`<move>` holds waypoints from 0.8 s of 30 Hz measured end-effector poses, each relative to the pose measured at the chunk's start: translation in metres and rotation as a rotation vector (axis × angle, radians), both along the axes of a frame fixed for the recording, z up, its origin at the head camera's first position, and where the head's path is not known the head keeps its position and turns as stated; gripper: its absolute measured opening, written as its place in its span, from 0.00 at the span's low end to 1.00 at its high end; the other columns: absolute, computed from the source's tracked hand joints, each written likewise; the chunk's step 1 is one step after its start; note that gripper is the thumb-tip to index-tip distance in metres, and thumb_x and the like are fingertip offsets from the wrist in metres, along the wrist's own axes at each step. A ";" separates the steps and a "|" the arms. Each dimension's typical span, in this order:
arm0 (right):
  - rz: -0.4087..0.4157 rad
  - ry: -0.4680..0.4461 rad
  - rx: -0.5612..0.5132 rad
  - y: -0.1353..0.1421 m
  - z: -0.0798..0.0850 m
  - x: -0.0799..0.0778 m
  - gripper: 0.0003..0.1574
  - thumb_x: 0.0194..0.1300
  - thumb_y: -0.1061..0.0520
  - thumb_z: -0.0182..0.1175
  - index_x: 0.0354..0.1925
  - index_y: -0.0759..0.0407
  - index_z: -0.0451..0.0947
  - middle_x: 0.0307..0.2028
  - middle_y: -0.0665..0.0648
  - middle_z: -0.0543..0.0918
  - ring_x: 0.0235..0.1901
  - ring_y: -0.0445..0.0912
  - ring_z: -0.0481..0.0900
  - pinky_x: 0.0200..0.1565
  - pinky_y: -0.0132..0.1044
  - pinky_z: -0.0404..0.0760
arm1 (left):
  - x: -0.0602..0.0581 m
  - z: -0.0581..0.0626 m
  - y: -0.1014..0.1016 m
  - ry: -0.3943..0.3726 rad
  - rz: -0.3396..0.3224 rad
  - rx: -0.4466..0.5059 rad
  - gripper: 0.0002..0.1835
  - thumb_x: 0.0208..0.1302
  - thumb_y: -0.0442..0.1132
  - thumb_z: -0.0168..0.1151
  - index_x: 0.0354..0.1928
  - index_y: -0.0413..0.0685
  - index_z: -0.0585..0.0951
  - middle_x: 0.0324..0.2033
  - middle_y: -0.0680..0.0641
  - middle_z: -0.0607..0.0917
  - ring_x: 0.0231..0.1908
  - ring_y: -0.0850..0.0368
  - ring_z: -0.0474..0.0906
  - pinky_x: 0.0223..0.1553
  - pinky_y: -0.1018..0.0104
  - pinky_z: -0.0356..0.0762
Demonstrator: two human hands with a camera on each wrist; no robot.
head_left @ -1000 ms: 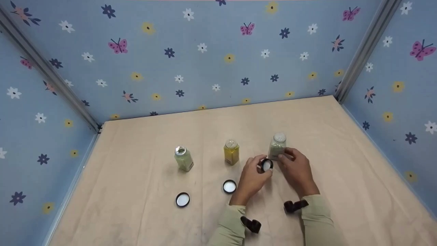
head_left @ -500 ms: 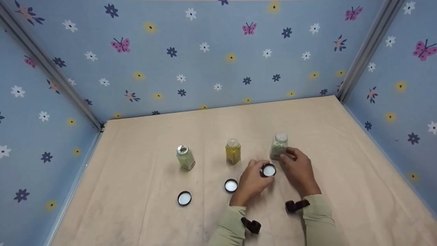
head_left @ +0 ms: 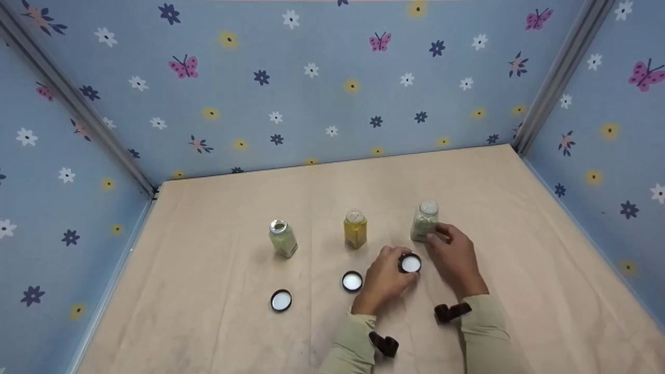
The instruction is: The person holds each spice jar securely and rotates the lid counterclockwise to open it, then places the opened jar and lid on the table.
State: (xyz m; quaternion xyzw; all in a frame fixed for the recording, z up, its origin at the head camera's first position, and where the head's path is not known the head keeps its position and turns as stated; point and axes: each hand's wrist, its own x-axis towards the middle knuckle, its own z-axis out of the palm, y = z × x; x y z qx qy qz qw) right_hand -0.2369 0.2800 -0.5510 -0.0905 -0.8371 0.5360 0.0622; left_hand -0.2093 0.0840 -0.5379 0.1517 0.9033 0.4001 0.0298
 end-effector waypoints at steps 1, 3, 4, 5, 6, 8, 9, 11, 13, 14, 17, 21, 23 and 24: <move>-0.005 -0.006 -0.002 0.000 0.000 0.001 0.34 0.69 0.39 0.62 0.65 0.54 0.74 0.63 0.57 0.77 0.64 0.53 0.73 0.64 0.52 0.70 | 0.001 -0.001 0.000 0.001 -0.003 -0.005 0.26 0.55 0.46 0.75 0.58 0.56 0.81 0.45 0.52 0.78 0.42 0.57 0.79 0.45 0.61 0.77; -0.013 -0.012 0.001 0.001 -0.001 0.002 0.34 0.68 0.39 0.63 0.65 0.54 0.74 0.63 0.57 0.77 0.64 0.53 0.72 0.64 0.52 0.70 | 0.002 -0.002 0.001 0.002 -0.009 -0.018 0.27 0.55 0.46 0.75 0.58 0.56 0.81 0.46 0.52 0.78 0.42 0.56 0.79 0.45 0.62 0.77; -0.012 -0.011 0.004 0.001 -0.002 0.003 0.34 0.69 0.39 0.62 0.65 0.54 0.74 0.63 0.57 0.77 0.65 0.53 0.72 0.64 0.53 0.69 | 0.002 -0.003 0.001 0.002 -0.009 -0.026 0.27 0.55 0.47 0.74 0.58 0.57 0.81 0.46 0.52 0.78 0.42 0.56 0.79 0.45 0.62 0.77; -0.010 -0.005 0.009 0.001 -0.002 0.003 0.34 0.69 0.39 0.62 0.65 0.55 0.74 0.63 0.57 0.77 0.65 0.54 0.71 0.65 0.53 0.69 | 0.002 -0.003 0.001 0.007 -0.008 -0.032 0.27 0.55 0.47 0.74 0.58 0.57 0.82 0.46 0.53 0.78 0.43 0.56 0.80 0.44 0.62 0.77; -0.004 0.002 0.014 0.001 -0.002 0.002 0.35 0.69 0.39 0.62 0.65 0.56 0.74 0.63 0.58 0.77 0.65 0.55 0.71 0.65 0.54 0.68 | 0.002 -0.004 0.001 0.012 -0.006 -0.037 0.26 0.55 0.47 0.74 0.58 0.57 0.82 0.46 0.53 0.78 0.43 0.56 0.80 0.44 0.61 0.77; 0.003 0.012 0.019 0.001 -0.002 0.002 0.35 0.69 0.38 0.62 0.65 0.56 0.74 0.63 0.58 0.77 0.65 0.55 0.71 0.65 0.54 0.68 | 0.002 -0.004 0.001 0.025 -0.003 -0.046 0.27 0.55 0.47 0.75 0.58 0.57 0.82 0.45 0.53 0.79 0.42 0.56 0.80 0.43 0.61 0.77; 0.003 0.013 0.018 0.001 -0.002 0.001 0.35 0.69 0.38 0.62 0.65 0.55 0.74 0.63 0.58 0.77 0.65 0.54 0.71 0.65 0.53 0.69 | 0.002 -0.004 0.001 0.030 -0.001 -0.053 0.27 0.55 0.47 0.75 0.59 0.57 0.82 0.45 0.52 0.79 0.42 0.55 0.80 0.43 0.60 0.78; 0.006 0.013 0.016 0.000 -0.001 0.000 0.35 0.69 0.38 0.62 0.65 0.55 0.74 0.63 0.58 0.77 0.65 0.54 0.71 0.65 0.53 0.69 | 0.001 -0.004 0.002 0.036 0.002 -0.070 0.28 0.55 0.47 0.75 0.60 0.57 0.81 0.46 0.52 0.79 0.43 0.54 0.81 0.43 0.60 0.78; 0.003 0.008 0.016 0.000 0.000 0.000 0.34 0.68 0.39 0.63 0.65 0.54 0.74 0.63 0.57 0.77 0.65 0.54 0.71 0.65 0.53 0.69 | 0.001 -0.004 0.003 0.040 0.001 -0.088 0.29 0.55 0.46 0.74 0.61 0.56 0.81 0.46 0.51 0.79 0.43 0.53 0.81 0.43 0.59 0.78; 0.004 0.008 0.017 0.000 0.000 0.000 0.34 0.68 0.39 0.63 0.65 0.55 0.74 0.63 0.57 0.77 0.65 0.54 0.71 0.65 0.53 0.68 | 0.001 -0.003 0.003 0.038 0.002 -0.096 0.29 0.55 0.46 0.74 0.62 0.56 0.81 0.47 0.51 0.79 0.44 0.53 0.81 0.44 0.59 0.78; 0.018 0.026 0.041 0.001 0.001 -0.001 0.34 0.69 0.41 0.62 0.65 0.57 0.74 0.62 0.60 0.77 0.64 0.55 0.72 0.65 0.53 0.69 | 0.002 -0.004 0.004 0.054 -0.004 -0.113 0.28 0.55 0.44 0.73 0.61 0.54 0.81 0.46 0.51 0.80 0.45 0.53 0.81 0.44 0.59 0.78; 0.025 0.035 0.062 0.002 0.001 -0.002 0.33 0.70 0.42 0.62 0.65 0.58 0.74 0.61 0.61 0.78 0.63 0.56 0.74 0.64 0.52 0.70 | 0.002 -0.005 0.004 0.085 -0.021 -0.110 0.25 0.55 0.42 0.73 0.58 0.53 0.83 0.46 0.52 0.81 0.46 0.56 0.80 0.45 0.61 0.78; 0.021 0.030 0.059 0.002 0.001 -0.001 0.33 0.70 0.42 0.62 0.65 0.58 0.74 0.62 0.60 0.78 0.63 0.55 0.73 0.64 0.52 0.70 | 0.002 -0.006 0.005 0.094 -0.022 -0.104 0.24 0.55 0.42 0.73 0.56 0.54 0.83 0.46 0.53 0.81 0.47 0.57 0.80 0.46 0.61 0.78; 0.021 0.030 0.055 0.002 0.001 -0.001 0.33 0.70 0.42 0.62 0.65 0.58 0.74 0.62 0.60 0.78 0.63 0.56 0.73 0.64 0.52 0.70 | 0.002 -0.006 0.005 0.097 -0.023 -0.103 0.23 0.55 0.42 0.73 0.56 0.54 0.83 0.46 0.54 0.82 0.48 0.58 0.80 0.47 0.61 0.78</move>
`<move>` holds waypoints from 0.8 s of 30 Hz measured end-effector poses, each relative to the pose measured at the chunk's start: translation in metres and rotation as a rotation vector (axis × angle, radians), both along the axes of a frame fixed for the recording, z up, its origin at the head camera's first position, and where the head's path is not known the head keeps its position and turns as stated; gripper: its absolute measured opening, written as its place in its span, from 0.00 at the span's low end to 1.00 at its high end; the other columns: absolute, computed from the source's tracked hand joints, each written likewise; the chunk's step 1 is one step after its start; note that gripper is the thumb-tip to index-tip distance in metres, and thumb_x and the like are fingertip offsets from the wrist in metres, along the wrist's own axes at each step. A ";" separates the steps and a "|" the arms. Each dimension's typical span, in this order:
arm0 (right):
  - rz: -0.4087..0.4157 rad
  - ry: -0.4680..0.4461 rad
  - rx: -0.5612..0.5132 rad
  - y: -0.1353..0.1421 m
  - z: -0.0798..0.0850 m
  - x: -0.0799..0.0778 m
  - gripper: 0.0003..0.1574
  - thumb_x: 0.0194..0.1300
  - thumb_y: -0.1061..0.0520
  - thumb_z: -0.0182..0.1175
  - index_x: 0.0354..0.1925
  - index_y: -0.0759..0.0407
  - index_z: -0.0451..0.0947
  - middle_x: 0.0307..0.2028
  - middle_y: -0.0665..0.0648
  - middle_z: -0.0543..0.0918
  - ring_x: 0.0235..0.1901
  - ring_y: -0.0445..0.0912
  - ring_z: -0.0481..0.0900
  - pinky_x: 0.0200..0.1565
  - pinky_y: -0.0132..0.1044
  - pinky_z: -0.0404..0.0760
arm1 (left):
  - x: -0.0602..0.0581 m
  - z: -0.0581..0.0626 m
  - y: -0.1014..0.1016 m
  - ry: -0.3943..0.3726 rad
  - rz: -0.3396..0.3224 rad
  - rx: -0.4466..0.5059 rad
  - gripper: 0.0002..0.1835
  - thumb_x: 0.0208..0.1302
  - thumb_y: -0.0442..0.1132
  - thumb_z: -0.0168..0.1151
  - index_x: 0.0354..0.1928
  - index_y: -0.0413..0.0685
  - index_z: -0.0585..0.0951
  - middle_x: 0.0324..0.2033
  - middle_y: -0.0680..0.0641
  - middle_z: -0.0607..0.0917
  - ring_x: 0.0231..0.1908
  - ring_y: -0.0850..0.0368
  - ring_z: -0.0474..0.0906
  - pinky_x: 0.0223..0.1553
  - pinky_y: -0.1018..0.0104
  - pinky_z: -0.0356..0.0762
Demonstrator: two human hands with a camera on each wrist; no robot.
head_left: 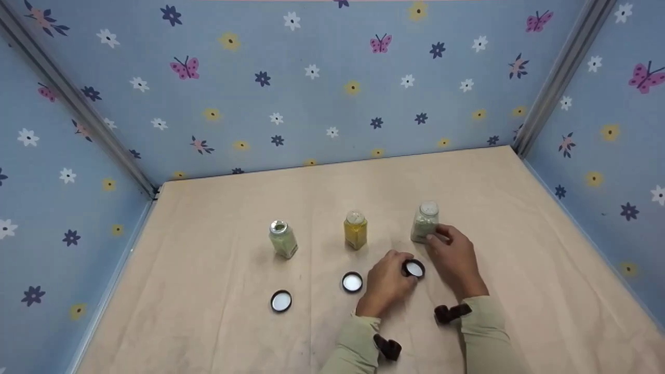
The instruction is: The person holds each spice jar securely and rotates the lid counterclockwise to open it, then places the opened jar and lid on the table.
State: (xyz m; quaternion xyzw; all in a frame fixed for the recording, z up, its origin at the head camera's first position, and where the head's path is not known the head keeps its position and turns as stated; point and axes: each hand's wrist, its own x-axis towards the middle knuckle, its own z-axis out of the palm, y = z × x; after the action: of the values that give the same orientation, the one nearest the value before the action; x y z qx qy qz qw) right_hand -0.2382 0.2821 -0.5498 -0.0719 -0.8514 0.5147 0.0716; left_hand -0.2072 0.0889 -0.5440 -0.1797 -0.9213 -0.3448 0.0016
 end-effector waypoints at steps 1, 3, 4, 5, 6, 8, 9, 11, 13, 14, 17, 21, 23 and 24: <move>-0.002 0.001 -0.004 0.000 0.000 0.000 0.33 0.70 0.42 0.62 0.65 0.58 0.74 0.62 0.60 0.78 0.63 0.56 0.73 0.64 0.52 0.70 | 0.000 0.000 0.000 0.004 0.000 0.000 0.23 0.55 0.42 0.73 0.55 0.54 0.84 0.46 0.54 0.82 0.47 0.58 0.80 0.46 0.61 0.78; -0.007 -0.002 -0.013 0.001 0.000 0.001 0.33 0.70 0.42 0.62 0.65 0.57 0.74 0.62 0.60 0.78 0.63 0.55 0.74 0.64 0.52 0.70 | -0.001 -0.002 0.001 0.015 0.001 -0.003 0.23 0.55 0.42 0.73 0.55 0.54 0.84 0.46 0.55 0.82 0.47 0.59 0.80 0.46 0.62 0.78; -0.010 -0.005 -0.016 0.001 -0.001 0.001 0.33 0.69 0.42 0.62 0.65 0.57 0.74 0.62 0.59 0.78 0.63 0.55 0.74 0.63 0.52 0.70 | -0.001 -0.003 0.001 0.020 0.002 -0.007 0.23 0.55 0.42 0.73 0.55 0.55 0.84 0.46 0.55 0.82 0.47 0.59 0.80 0.46 0.62 0.78; -0.012 -0.008 -0.018 0.001 -0.001 0.001 0.33 0.69 0.42 0.62 0.65 0.56 0.74 0.62 0.59 0.78 0.63 0.54 0.74 0.63 0.52 0.70 | -0.001 -0.004 0.002 0.025 0.004 -0.010 0.23 0.55 0.42 0.73 0.55 0.55 0.84 0.46 0.56 0.82 0.46 0.60 0.81 0.45 0.62 0.78; -0.010 -0.009 -0.017 0.002 -0.002 0.001 0.33 0.70 0.41 0.62 0.65 0.56 0.73 0.62 0.59 0.78 0.63 0.54 0.73 0.64 0.52 0.70 | -0.001 -0.005 0.002 0.031 0.006 -0.014 0.23 0.55 0.42 0.73 0.55 0.56 0.84 0.45 0.56 0.82 0.46 0.60 0.81 0.45 0.62 0.78; -0.015 -0.015 -0.013 0.002 -0.002 0.001 0.33 0.70 0.40 0.61 0.65 0.55 0.73 0.63 0.58 0.77 0.63 0.54 0.73 0.64 0.52 0.70 | -0.002 -0.006 0.003 0.048 0.009 -0.017 0.23 0.54 0.41 0.74 0.54 0.56 0.84 0.44 0.57 0.82 0.45 0.61 0.81 0.44 0.63 0.79; -0.018 -0.016 -0.011 0.002 -0.003 0.001 0.33 0.70 0.40 0.61 0.65 0.55 0.73 0.63 0.57 0.77 0.64 0.54 0.73 0.64 0.52 0.70 | -0.002 -0.006 0.004 0.051 0.009 -0.018 0.23 0.54 0.41 0.74 0.54 0.56 0.84 0.45 0.57 0.83 0.45 0.61 0.81 0.45 0.63 0.79; -0.025 -0.021 -0.010 0.003 -0.004 0.001 0.33 0.70 0.39 0.61 0.65 0.54 0.73 0.63 0.56 0.77 0.64 0.53 0.72 0.64 0.52 0.69 | -0.002 -0.007 0.006 0.054 0.009 -0.021 0.23 0.54 0.41 0.74 0.54 0.56 0.84 0.45 0.57 0.83 0.46 0.62 0.81 0.46 0.63 0.79; -0.036 -0.028 -0.015 0.003 -0.004 0.001 0.33 0.69 0.39 0.61 0.65 0.53 0.74 0.63 0.55 0.77 0.64 0.52 0.72 0.64 0.52 0.69 | -0.001 -0.007 0.007 0.052 0.009 -0.024 0.23 0.54 0.41 0.74 0.54 0.56 0.84 0.46 0.57 0.83 0.47 0.62 0.81 0.47 0.64 0.78; -0.042 -0.032 -0.020 0.002 -0.004 0.001 0.33 0.69 0.39 0.61 0.65 0.53 0.74 0.63 0.55 0.77 0.64 0.52 0.72 0.64 0.51 0.70 | -0.001 -0.007 0.007 0.044 0.009 -0.027 0.23 0.55 0.41 0.74 0.55 0.56 0.84 0.47 0.57 0.83 0.48 0.62 0.81 0.48 0.64 0.78; -0.051 -0.036 -0.029 0.001 -0.004 0.002 0.32 0.69 0.40 0.62 0.64 0.53 0.74 0.61 0.55 0.78 0.61 0.50 0.74 0.62 0.50 0.72 | -0.001 -0.007 0.008 0.045 0.004 -0.027 0.23 0.55 0.41 0.74 0.55 0.56 0.83 0.48 0.57 0.84 0.49 0.62 0.81 0.49 0.64 0.78; -0.052 -0.019 -0.040 0.001 -0.003 0.002 0.30 0.69 0.41 0.62 0.63 0.54 0.75 0.58 0.55 0.79 0.56 0.49 0.77 0.58 0.48 0.74 | -0.002 -0.005 0.006 0.037 -0.007 0.013 0.25 0.53 0.38 0.73 0.56 0.53 0.83 0.47 0.55 0.83 0.48 0.60 0.80 0.49 0.64 0.78; -0.050 -0.008 -0.041 0.001 -0.003 0.002 0.29 0.69 0.42 0.62 0.62 0.54 0.75 0.56 0.55 0.80 0.54 0.49 0.77 0.56 0.47 0.74 | -0.003 -0.003 0.004 0.027 -0.012 0.048 0.26 0.52 0.36 0.72 0.56 0.51 0.83 0.45 0.53 0.83 0.45 0.60 0.80 0.47 0.64 0.78; -0.046 -0.004 -0.041 0.002 -0.003 0.003 0.28 0.70 0.43 0.62 0.61 0.54 0.75 0.56 0.55 0.80 0.53 0.49 0.78 0.56 0.47 0.74 | -0.003 -0.003 0.003 0.025 -0.013 0.065 0.26 0.51 0.35 0.72 0.56 0.50 0.83 0.43 0.52 0.82 0.43 0.60 0.79 0.46 0.64 0.78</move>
State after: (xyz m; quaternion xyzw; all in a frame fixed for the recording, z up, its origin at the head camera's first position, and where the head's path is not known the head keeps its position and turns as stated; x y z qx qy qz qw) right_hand -0.2354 0.2837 -0.5530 -0.0940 -0.8390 0.5299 0.0806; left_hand -0.2099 0.0917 -0.5469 -0.1900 -0.9083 -0.3722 0.0166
